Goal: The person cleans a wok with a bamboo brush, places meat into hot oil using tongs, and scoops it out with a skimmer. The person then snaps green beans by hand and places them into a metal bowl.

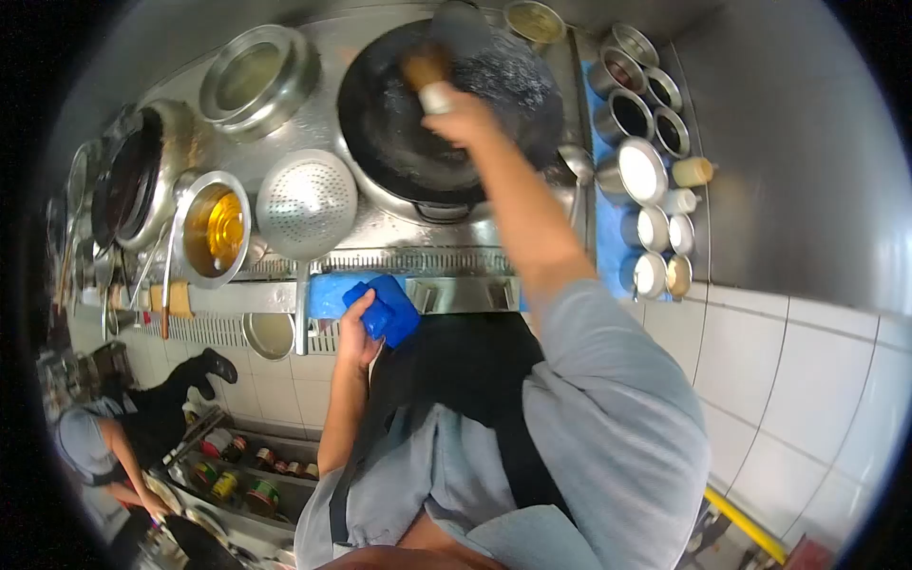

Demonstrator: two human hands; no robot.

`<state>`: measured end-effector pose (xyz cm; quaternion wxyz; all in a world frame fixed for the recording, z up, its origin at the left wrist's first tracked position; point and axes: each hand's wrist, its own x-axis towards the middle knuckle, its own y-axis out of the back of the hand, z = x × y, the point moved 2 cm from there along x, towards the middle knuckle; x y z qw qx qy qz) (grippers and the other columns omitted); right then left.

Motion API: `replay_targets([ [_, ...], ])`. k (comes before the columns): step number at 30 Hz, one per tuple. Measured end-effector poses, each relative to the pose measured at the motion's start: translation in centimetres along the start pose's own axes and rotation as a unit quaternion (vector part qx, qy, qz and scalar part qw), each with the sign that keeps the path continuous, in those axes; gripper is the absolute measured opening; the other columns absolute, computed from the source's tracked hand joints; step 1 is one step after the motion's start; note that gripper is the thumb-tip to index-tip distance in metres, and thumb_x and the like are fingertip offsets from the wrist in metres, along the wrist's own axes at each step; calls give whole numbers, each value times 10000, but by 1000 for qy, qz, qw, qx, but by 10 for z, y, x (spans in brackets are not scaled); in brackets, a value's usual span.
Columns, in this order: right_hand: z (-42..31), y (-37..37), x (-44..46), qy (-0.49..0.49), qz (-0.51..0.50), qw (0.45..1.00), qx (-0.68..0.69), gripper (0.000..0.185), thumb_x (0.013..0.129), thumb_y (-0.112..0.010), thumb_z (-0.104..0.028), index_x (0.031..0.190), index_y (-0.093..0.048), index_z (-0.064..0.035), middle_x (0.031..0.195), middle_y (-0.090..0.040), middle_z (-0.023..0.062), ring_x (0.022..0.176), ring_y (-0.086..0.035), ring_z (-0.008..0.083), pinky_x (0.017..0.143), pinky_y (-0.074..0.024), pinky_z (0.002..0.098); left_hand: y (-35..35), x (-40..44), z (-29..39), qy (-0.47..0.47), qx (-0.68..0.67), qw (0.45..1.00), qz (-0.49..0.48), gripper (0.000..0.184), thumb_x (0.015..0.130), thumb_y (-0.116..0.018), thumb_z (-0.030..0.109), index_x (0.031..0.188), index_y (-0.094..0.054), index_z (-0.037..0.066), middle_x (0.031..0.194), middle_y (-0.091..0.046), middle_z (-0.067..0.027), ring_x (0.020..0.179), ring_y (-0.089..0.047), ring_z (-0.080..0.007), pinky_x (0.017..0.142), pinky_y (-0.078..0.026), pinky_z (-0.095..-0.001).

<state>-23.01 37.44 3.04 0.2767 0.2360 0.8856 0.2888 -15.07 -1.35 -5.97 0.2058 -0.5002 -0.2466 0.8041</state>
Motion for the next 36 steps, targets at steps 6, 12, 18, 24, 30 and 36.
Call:
replay_targets([
  [6,15,-8,-99,141,-95,968,-186,742,774,-728,-312,1479,-500,-343,1243,-686,168,1117,-672,359,973,-522,457,-9,-5,3,-23,-10,1000,-8,333,962,-663,220,1218,-626,10,1115,-692,-107,1042,-680,-237,939,-552,-401],
  [12,17,163,-164,-66,-111,901,-414,696,736,-734,-310,1417,-592,-284,1092,-739,176,1004,-719,327,892,-560,410,20,-10,6,-47,-37,998,9,310,969,-655,216,1202,-636,12,1114,-694,-100,1031,-684,-236,945,-551,-399],
  [18,7,149,-136,73,-82,898,-427,631,742,-737,-313,1365,-639,-343,1101,-738,157,1025,-704,345,901,-557,438,-28,-6,20,-29,-21,999,-14,358,999,-646,283,1224,-631,5,1136,-688,-110,1043,-681,-236,942,-552,-400],
  [24,12,42,-21,43,-6,946,-321,722,771,-703,-334,1464,-510,-400,1168,-721,149,1107,-676,362,943,-535,471,-126,52,19,46,118,984,-122,576,1005,-595,506,1277,-557,-1,1115,-689,-124,917,-718,-229,735,-616,-405],
  [30,26,28,-88,77,-68,919,-381,815,759,-719,-349,1519,-428,-396,1126,-734,171,1051,-707,368,944,-546,482,-151,102,9,22,189,979,-74,328,870,-701,146,1133,-562,8,913,-668,-98,716,-701,-205,516,-594,-377],
  [36,48,93,-19,18,51,940,-338,719,823,-706,-313,1501,-468,-343,1213,-720,103,1119,-685,327,947,-535,448,-149,110,15,22,185,978,-99,227,871,-670,119,1049,-591,2,857,-663,-86,670,-670,-191,533,-560,-349],
])
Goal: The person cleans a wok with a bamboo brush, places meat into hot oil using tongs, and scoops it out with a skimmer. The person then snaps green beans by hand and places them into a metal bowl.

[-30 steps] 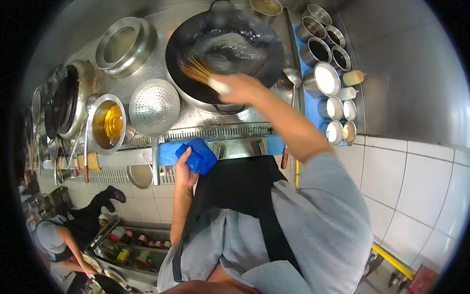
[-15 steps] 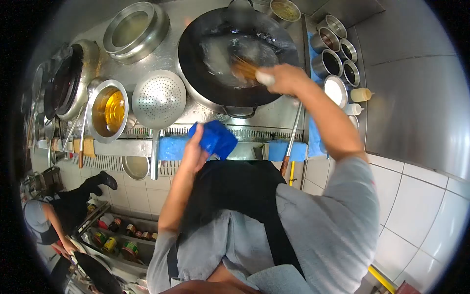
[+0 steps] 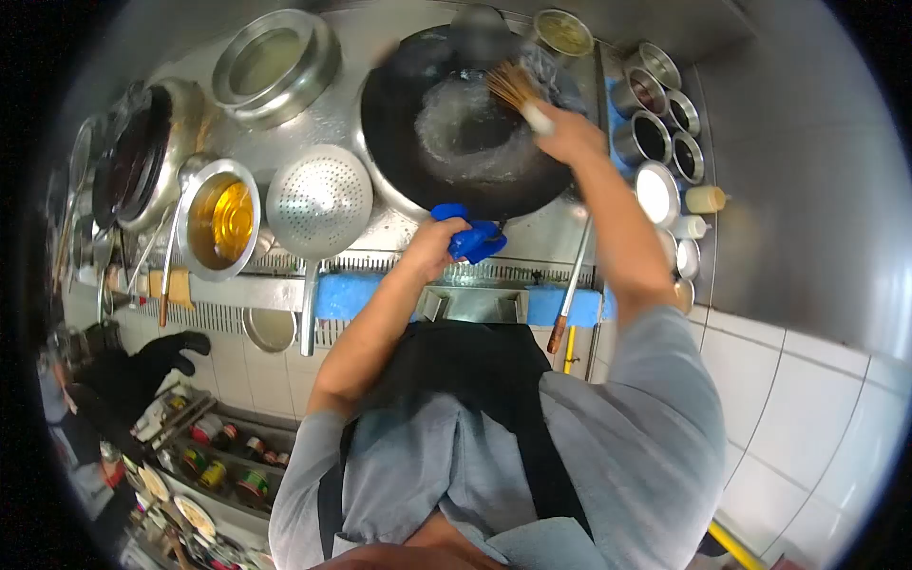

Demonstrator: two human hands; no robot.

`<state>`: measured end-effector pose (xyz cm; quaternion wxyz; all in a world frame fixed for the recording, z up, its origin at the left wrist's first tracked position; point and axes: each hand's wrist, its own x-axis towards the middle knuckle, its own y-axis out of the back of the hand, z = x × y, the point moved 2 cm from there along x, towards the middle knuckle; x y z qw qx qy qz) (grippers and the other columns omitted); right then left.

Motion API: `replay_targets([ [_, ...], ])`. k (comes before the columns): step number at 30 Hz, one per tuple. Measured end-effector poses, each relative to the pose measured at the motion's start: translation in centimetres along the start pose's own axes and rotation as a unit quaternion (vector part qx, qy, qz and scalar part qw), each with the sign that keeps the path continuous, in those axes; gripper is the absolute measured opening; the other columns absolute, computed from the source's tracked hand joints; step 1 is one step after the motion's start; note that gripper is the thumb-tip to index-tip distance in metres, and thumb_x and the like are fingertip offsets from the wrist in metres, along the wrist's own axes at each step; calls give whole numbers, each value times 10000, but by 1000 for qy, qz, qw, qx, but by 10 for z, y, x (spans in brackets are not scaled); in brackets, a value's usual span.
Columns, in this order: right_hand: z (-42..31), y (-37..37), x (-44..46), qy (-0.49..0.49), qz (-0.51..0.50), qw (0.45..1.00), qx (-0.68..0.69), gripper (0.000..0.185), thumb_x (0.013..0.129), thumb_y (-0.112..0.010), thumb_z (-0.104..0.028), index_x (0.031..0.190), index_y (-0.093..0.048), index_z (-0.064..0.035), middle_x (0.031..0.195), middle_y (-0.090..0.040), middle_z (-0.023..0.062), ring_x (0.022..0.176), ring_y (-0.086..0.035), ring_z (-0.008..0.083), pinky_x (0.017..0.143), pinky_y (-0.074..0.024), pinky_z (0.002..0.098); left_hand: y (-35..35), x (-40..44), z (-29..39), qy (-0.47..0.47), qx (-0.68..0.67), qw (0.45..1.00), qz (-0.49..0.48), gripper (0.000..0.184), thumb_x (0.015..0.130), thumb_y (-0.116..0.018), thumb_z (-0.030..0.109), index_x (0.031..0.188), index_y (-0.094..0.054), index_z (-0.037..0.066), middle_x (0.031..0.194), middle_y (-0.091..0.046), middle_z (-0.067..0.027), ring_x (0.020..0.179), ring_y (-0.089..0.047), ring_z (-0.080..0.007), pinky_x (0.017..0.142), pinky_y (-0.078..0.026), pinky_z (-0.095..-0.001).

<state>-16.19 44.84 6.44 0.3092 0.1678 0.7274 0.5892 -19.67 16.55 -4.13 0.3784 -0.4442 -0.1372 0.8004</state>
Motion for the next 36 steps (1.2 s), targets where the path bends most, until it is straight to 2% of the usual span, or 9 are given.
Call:
replay_targets([
  [3,-76,-51,25,-6,-27,949,313,665,744,-790,-343,1355,-580,-185,1005,-746,173,771,-745,247,583,-604,370,-2,-4,-2,-2,1,1000,-8,170,892,-643,117,1020,-588,20,840,-657,-81,666,-668,-185,520,-552,-344],
  [5,-122,-64,-2,10,-53,957,284,679,743,-763,-349,1378,-568,-206,891,-739,198,684,-732,291,617,-597,410,-1,-2,-4,-2,10,1000,-5,156,898,-637,119,1016,-587,29,857,-657,-88,664,-668,-184,505,-549,-338],
  [11,-15,-23,-87,117,-148,981,39,786,738,-741,-335,1487,-504,-358,1225,-712,146,1132,-684,342,1019,-515,402,6,3,-6,-19,17,999,28,183,871,-668,132,1013,-602,38,854,-659,-84,653,-662,-186,484,-526,-328],
  [15,10,-13,-17,51,-43,997,41,701,737,-760,-300,1412,-567,-304,1194,-714,147,1081,-699,328,974,-529,438,5,8,-3,-7,19,1000,17,171,874,-664,153,997,-622,42,829,-665,-77,656,-663,-182,505,-521,-323],
  [18,-54,-41,-5,-63,-77,961,259,591,742,-782,-321,1302,-619,-225,1000,-741,131,808,-735,238,602,-601,384,10,10,-9,4,38,999,18,181,896,-642,170,1004,-627,24,842,-680,-89,641,-663,-191,529,-533,-325],
  [25,-42,-15,-110,87,-204,972,76,651,747,-747,-308,1381,-598,-311,1029,-721,137,781,-713,260,600,-585,378,7,7,-5,5,38,999,-19,177,930,-623,193,1016,-639,40,880,-696,-86,671,-665,-192,526,-523,-321],
  [27,-8,33,-139,-29,-234,967,98,654,753,-738,-293,1390,-597,-330,994,-715,131,760,-701,266,576,-582,384,7,8,-5,11,24,1000,-16,180,900,-665,195,1008,-644,53,881,-703,-76,692,-679,-186,543,-531,-312],
  [31,38,69,-178,-164,-91,976,114,682,780,-698,-277,1445,-560,-334,928,-711,129,730,-685,248,550,-567,370,-2,1,-5,36,-2,999,15,209,877,-736,265,1010,-657,124,892,-715,-29,753,-685,-168,623,-506,-307],
  [36,64,-91,-249,-110,204,939,254,817,827,-728,-425,1562,-396,-289,1082,-725,232,947,-717,401,839,-570,446,-3,1,-4,51,2,999,13,230,871,-753,288,1014,-637,150,882,-712,-19,753,-680,-171,636,-511,-315],
])
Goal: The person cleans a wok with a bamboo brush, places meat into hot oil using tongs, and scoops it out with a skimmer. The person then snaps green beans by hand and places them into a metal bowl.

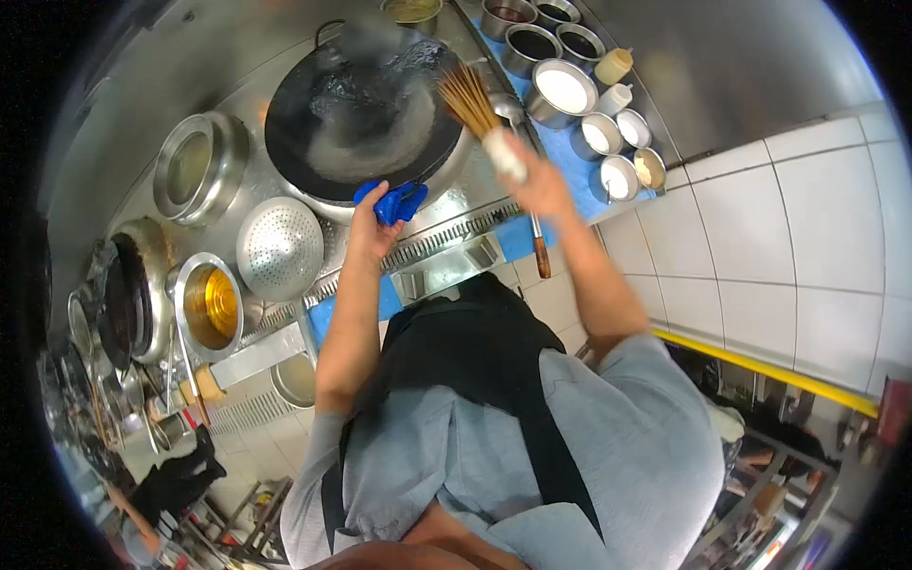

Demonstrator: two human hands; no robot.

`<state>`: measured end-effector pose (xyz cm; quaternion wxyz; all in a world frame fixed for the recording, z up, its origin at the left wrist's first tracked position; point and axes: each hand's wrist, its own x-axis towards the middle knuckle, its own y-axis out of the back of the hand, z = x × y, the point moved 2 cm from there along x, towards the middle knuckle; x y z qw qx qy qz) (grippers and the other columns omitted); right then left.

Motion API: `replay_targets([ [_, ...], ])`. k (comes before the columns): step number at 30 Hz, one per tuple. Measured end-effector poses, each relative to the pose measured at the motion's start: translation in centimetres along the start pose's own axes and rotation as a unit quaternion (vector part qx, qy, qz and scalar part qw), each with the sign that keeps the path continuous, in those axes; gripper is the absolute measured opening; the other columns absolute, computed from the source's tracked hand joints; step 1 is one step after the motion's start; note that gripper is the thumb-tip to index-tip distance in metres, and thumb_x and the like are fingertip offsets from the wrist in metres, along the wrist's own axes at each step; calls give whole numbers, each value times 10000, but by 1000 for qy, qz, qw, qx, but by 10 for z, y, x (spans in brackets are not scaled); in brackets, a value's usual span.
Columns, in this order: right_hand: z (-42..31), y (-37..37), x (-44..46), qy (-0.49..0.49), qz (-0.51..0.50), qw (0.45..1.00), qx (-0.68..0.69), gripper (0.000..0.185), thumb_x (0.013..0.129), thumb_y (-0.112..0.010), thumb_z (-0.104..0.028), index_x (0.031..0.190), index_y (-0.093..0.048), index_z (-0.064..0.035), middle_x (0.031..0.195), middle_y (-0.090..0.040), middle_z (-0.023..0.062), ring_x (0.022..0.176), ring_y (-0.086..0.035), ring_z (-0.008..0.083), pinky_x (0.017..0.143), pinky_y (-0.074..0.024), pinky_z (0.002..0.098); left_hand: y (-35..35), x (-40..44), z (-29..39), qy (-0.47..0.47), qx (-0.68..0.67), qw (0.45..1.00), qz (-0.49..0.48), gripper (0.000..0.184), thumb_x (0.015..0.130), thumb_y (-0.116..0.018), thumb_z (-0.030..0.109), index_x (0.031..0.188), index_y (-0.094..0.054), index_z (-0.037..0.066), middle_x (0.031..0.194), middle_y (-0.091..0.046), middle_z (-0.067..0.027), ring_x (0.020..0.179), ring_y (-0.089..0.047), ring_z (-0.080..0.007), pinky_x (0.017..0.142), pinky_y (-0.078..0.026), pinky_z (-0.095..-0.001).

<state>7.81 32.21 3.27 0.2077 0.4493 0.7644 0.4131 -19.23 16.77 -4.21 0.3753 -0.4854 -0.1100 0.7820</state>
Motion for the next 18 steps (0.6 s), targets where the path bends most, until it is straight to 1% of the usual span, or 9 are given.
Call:
replay_targets([
  [1,12,-27,-34,-2,30,996,87,859,827,-736,-465,1577,-365,-273,1108,-717,251,1004,-706,424,887,-556,463,7,6,0,-4,18,1000,-3,215,876,-731,267,1025,-634,146,888,-703,-23,791,-675,-178,665,-519,-334],
  [3,35,-71,-80,-114,-33,992,53,886,831,-739,-470,1588,-345,-232,1112,-715,251,997,-717,381,871,-565,417,13,14,1,-12,57,998,-6,191,888,-687,225,1049,-628,139,900,-685,-31,867,-666,-193,722,-536,-371],
  [6,61,-73,-80,-267,-262,925,62,857,842,-740,-457,1563,-391,-151,1037,-716,224,917,-716,334,811,-565,393,5,9,-5,-66,22,995,73,126,898,-613,168,1019,-620,134,886,-672,-48,879,-660,-205,733,-537,-375],
  [9,114,-67,-84,-77,-124,987,71,847,828,-766,-441,1526,-441,-88,943,-677,169,822,-677,289,739,-550,390,7,4,-17,-109,10,992,69,89,901,-599,149,984,-612,116,899,-672,-58,848,-669,-205,723,-551,-382],
  [10,112,-55,-97,-69,-34,993,87,699,805,-794,-349,1384,-558,-36,910,-619,144,813,-627,307,737,-527,418,-4,-9,-24,-130,-14,989,65,85,904,-584,131,980,-607,99,891,-668,-68,808,-677,-204,703,-569,-387],
  [13,136,-52,-138,-60,-14,996,61,525,793,-777,-221,1240,-590,-20,946,-606,158,837,-608,323,760,-517,416,-1,-18,-57,-158,32,983,86,75,903,-578,117,956,-602,69,854,-657,-73,743,-678,-203,658,-579,-375],
  [14,161,-77,-153,-28,17,995,98,537,764,-796,-175,1232,-570,-40,869,-564,129,803,-590,257,764,-508,381,-13,-34,-63,-185,71,975,101,60,890,-583,94,923,-609,50,824,-645,-71,707,-668,-198,623,-564,-349],
  [17,198,-103,-160,-79,-49,963,252,474,813,-746,-120,1236,-553,-27,798,-526,67,689,-574,180,626,-491,349,-39,-53,-81,-246,68,956,143,66,844,-631,66,858,-629,1,804,-644,-69,670,-639,-184,625,-528,-325],
  [18,198,-91,-157,-134,-74,939,309,431,826,-728,-115,1212,-557,-26,793,-522,55,659,-564,163,592,-476,336,-44,-57,-81,-252,70,950,170,73,828,-647,64,834,-636,-8,800,-643,-66,678,-635,-170,625,-520,-323],
])
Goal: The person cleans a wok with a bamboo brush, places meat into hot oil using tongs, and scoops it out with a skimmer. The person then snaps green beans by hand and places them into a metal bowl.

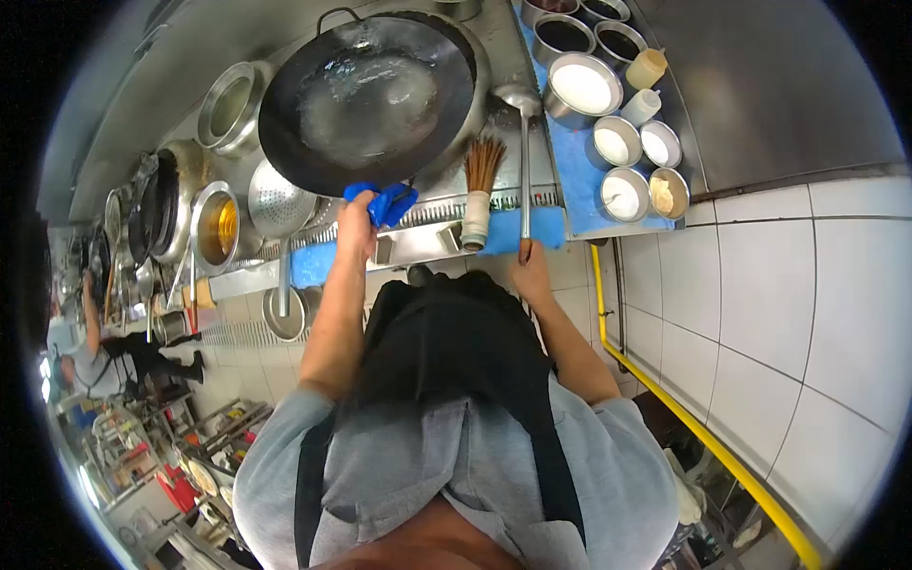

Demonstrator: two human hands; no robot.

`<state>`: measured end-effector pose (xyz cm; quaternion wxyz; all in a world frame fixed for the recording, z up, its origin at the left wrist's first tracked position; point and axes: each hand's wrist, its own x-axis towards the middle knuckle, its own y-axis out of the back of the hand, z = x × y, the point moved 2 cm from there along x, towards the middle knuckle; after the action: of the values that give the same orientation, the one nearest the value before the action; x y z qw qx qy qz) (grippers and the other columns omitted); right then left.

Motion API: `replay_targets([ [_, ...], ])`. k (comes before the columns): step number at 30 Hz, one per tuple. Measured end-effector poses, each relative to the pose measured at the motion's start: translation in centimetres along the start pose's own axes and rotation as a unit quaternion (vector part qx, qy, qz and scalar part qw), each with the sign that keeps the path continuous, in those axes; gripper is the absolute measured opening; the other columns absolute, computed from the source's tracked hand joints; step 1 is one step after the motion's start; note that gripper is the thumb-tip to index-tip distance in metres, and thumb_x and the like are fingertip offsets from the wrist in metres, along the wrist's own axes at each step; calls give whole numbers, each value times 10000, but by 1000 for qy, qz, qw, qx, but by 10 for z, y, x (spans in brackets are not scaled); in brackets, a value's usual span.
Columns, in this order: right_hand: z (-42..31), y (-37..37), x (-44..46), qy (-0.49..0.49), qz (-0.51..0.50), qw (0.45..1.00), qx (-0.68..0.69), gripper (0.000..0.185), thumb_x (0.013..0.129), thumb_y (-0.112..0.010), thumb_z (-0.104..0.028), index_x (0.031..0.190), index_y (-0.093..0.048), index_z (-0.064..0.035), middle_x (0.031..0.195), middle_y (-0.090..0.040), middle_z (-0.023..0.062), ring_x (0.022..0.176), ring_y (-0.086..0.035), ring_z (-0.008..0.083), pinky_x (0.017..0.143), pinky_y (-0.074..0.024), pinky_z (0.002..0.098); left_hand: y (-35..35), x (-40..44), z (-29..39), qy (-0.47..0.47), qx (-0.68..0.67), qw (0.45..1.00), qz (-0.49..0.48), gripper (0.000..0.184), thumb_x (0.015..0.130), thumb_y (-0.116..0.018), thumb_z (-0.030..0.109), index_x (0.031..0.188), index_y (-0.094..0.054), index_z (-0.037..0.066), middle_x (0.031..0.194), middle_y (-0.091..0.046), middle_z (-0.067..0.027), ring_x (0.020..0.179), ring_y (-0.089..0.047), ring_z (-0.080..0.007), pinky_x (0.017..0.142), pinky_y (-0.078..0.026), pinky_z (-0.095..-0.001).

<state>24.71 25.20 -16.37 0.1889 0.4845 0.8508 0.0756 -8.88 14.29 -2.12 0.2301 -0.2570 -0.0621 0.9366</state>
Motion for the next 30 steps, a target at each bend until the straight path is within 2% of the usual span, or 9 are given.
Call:
replay_targets([
  [2,-57,32,-4,-119,-29,985,122,345,853,-690,-107,1164,-566,-24,783,-515,31,599,-543,128,525,-446,309,6,2,6,-24,32,999,10,66,817,-648,57,823,-642,-8,792,-646,-70,677,-633,-170,628,-517,-324],
  [5,-104,68,-15,-84,-61,987,123,306,913,-662,-125,1182,-566,-17,735,-501,-9,498,-461,81,449,-377,268,11,6,32,-53,91,994,30,73,777,-658,67,781,-663,-5,744,-645,-71,655,-621,-175,625,-507,-325],
  [11,-134,77,-19,-7,-137,985,109,333,924,-668,-142,1216,-568,-16,750,-523,-23,617,-531,64,544,-428,282,-4,7,88,-132,361,916,114,375,771,-695,235,935,-708,-102,867,-723,-192,785,-691,-283,731,-527,-394],
  [14,-129,65,-5,37,-162,983,74,305,917,-661,-156,1162,-556,-7,738,-550,26,625,-573,174,595,-459,342,-32,-17,108,-253,432,860,100,430,789,-686,255,1055,-680,-83,914,-723,-265,873,-716,-383,798,-540,-444],
  [17,-142,59,-11,84,-172,973,-128,290,909,-639,-165,1115,-512,-6,750,-583,117,641,-602,337,639,-492,424,-41,-30,105,-314,549,767,114,500,799,-685,261,1186,-622,-50,952,-706,-309,940,-694,-464,841,-535,-503],
  [21,-121,50,-20,-10,-191,967,-166,291,908,-618,-167,1095,-462,-10,777,-602,195,711,-627,433,686,-513,486,-38,-44,91,-379,580,715,98,591,794,-725,237,1309,-546,8,969,-698,-306,940,-676,-488,860,-531,-536],
  [26,-126,41,-20,-71,-225,966,-105,315,915,-638,-162,1127,-462,-10,759,-597,154,572,-628,311,557,-502,443,-27,-33,81,-407,541,725,126,533,800,-708,184,1290,-573,25,1006,-699,-293,930,-684,-474,840,-538,-525],
  [29,-124,48,-7,-52,-275,950,138,320,911,-660,-171,1124,-485,-9,733,-562,101,482,-562,227,487,-467,398,-12,-9,83,-336,479,797,149,460,804,-691,177,1226,-620,10,980,-708,-281,888,-695,-446,832,-540,-491],
  [30,-131,58,-12,-59,-257,956,126,310,908,-666,-176,1109,-497,-10,729,-552,90,497,-555,215,495,-465,388,-6,-1,81,-322,447,820,153,385,805,-677,159,1139,-661,-31,949,-719,-254,839,-705,-380,824,-539,-445],
])
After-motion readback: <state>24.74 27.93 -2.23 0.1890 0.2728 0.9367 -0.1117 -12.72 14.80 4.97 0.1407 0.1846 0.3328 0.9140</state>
